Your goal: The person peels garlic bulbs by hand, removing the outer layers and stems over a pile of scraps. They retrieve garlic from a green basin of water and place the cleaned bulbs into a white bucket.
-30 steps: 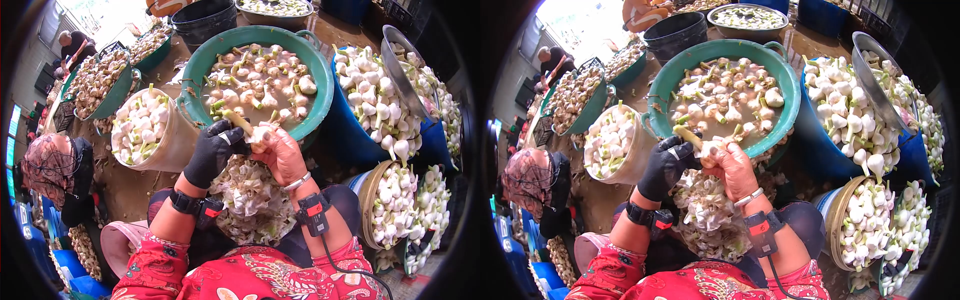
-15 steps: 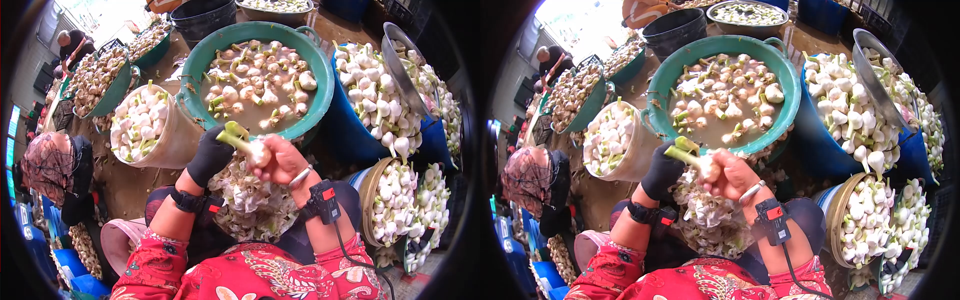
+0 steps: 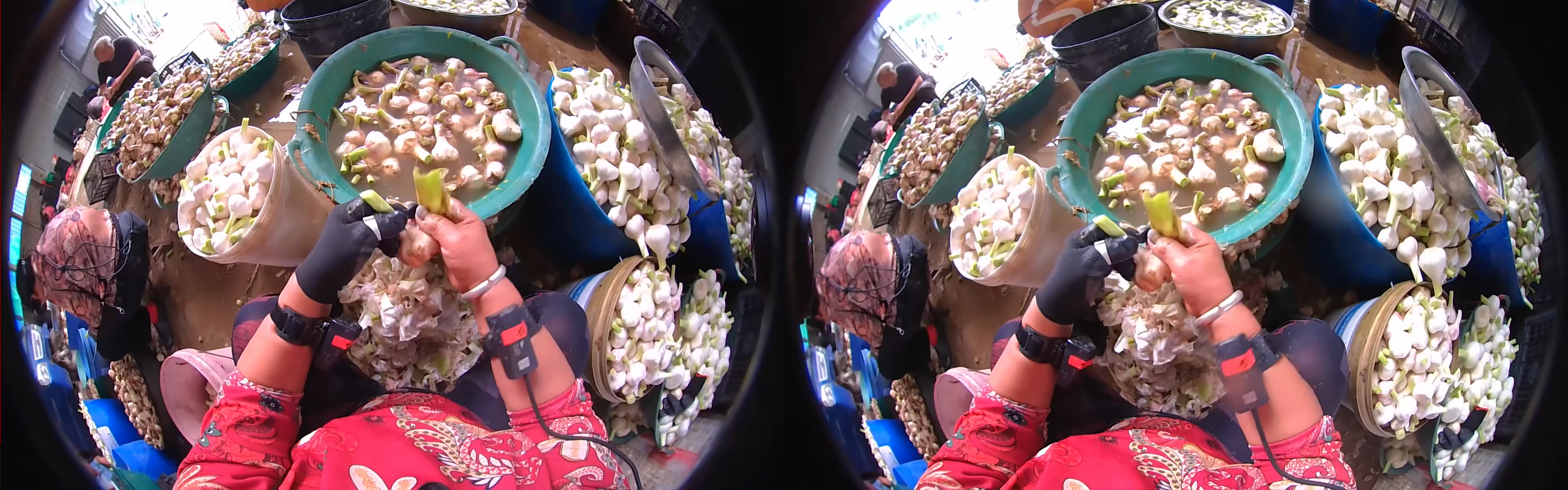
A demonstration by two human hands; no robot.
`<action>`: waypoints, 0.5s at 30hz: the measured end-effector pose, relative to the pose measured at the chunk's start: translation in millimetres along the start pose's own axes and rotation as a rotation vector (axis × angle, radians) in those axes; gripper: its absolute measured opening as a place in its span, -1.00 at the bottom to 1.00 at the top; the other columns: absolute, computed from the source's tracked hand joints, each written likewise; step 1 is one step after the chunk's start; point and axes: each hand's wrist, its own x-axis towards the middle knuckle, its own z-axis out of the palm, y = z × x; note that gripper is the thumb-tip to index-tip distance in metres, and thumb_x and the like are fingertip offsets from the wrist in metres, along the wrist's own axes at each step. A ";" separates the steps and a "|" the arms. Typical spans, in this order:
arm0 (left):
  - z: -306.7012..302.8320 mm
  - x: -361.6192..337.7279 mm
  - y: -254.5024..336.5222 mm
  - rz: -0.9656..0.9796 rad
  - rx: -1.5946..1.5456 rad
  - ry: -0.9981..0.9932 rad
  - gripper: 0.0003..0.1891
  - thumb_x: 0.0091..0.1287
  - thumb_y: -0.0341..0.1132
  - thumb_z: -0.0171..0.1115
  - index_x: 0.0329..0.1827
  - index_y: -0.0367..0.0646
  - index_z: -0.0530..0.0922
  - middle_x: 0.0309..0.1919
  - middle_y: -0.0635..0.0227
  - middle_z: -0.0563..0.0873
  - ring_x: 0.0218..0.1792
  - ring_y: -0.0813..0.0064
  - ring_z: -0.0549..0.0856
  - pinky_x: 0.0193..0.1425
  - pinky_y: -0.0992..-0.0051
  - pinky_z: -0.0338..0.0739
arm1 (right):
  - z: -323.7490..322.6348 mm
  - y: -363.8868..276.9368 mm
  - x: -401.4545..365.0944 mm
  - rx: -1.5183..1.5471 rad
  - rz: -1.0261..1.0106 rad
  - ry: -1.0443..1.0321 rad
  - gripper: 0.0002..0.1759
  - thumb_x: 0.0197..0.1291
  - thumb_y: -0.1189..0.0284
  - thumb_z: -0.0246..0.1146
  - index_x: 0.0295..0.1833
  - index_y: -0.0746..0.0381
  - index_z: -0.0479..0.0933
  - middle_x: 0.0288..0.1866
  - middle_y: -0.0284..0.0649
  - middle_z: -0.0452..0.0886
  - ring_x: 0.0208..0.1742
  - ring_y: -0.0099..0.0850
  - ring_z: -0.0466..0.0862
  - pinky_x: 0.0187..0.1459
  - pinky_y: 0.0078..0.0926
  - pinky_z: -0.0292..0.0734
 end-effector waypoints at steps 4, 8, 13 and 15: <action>-24.8 16.1 -12.3 0.048 -0.113 0.090 -0.75 0.31 -0.41 0.19 0.00 -0.32 0.59 -0.36 0.36 0.61 -0.39 0.58 0.61 -0.25 0.53 0.51 | 7.2 -19.8 -5.4 -1.012 -0.927 -0.051 -0.95 0.15 0.54 0.22 -0.25 0.24 0.55 -0.44 -0.19 0.53 -0.44 -0.19 0.55 -0.29 -0.35 0.48; -31.1 5.4 9.2 0.369 0.278 0.092 -0.74 0.37 -0.51 0.04 0.06 -0.30 0.59 -0.28 0.38 0.61 -0.36 0.64 0.58 -0.28 0.56 0.52 | -1.4 20.1 -30.0 -1.366 -0.181 -0.606 -0.79 -0.01 0.51 0.26 -0.19 0.26 0.55 -0.35 -0.03 0.60 -0.23 -0.03 0.63 -0.15 -0.17 0.53; -20.1 1.7 -0.7 0.188 0.028 0.099 -0.73 0.40 -0.42 0.06 0.09 -0.31 0.56 -0.22 0.34 0.64 -0.28 0.59 0.64 -0.15 0.52 0.56 | -6.2 -7.7 -18.5 -1.106 -0.101 -0.109 -0.69 -0.07 0.51 0.36 -0.15 0.26 0.52 -0.32 -0.14 0.64 -0.33 -0.37 0.67 -0.26 -0.40 0.57; -23.7 1.5 -3.8 0.305 0.236 -0.011 -0.72 0.40 -0.47 0.04 0.14 -0.26 0.53 -0.15 0.26 0.65 -0.15 0.50 0.69 0.01 0.41 0.62 | -6.9 -6.6 -13.5 -0.663 -0.108 0.055 -0.45 -0.06 0.65 0.38 0.11 0.23 0.41 -0.12 -0.30 0.63 -0.30 -0.65 0.59 -0.32 -0.62 0.53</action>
